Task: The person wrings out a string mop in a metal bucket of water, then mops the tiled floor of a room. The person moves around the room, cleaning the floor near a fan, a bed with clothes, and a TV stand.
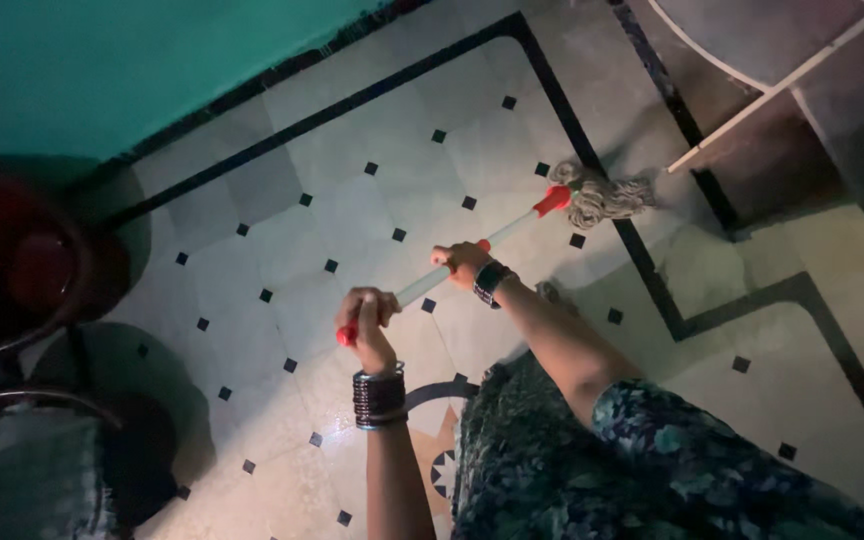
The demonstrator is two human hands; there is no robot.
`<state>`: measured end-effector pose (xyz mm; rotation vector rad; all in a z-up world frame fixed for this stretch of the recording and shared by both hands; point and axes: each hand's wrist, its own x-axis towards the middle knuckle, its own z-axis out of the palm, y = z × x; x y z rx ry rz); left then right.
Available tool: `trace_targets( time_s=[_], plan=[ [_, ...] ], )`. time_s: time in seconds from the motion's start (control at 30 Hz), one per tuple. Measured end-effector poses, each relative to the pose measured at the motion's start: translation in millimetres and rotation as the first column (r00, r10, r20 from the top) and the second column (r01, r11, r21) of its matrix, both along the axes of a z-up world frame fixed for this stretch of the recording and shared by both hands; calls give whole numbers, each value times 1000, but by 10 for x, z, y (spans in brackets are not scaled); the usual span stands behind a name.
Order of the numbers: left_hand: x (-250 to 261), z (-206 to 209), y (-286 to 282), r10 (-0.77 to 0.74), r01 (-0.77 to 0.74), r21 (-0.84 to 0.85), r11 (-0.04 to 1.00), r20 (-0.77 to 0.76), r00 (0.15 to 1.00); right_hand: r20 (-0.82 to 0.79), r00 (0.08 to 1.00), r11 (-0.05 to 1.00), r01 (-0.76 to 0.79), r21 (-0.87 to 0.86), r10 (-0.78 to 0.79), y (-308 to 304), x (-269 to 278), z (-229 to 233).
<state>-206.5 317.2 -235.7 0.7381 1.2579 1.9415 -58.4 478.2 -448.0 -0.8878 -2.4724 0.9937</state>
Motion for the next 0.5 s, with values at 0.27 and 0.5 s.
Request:
trace_targets(
  time_s=[0.27, 0.5],
  plan=[
    [425, -702, 731, 21, -11, -161, 987, 66, 998, 146, 989, 1000, 9, -9, -7, 831, 575, -329],
    [1368, -942, 1984, -327, 320, -95, 943, -74, 942, 138, 974, 972, 153, 178, -178, 2009, 1814, -408]
  ],
)
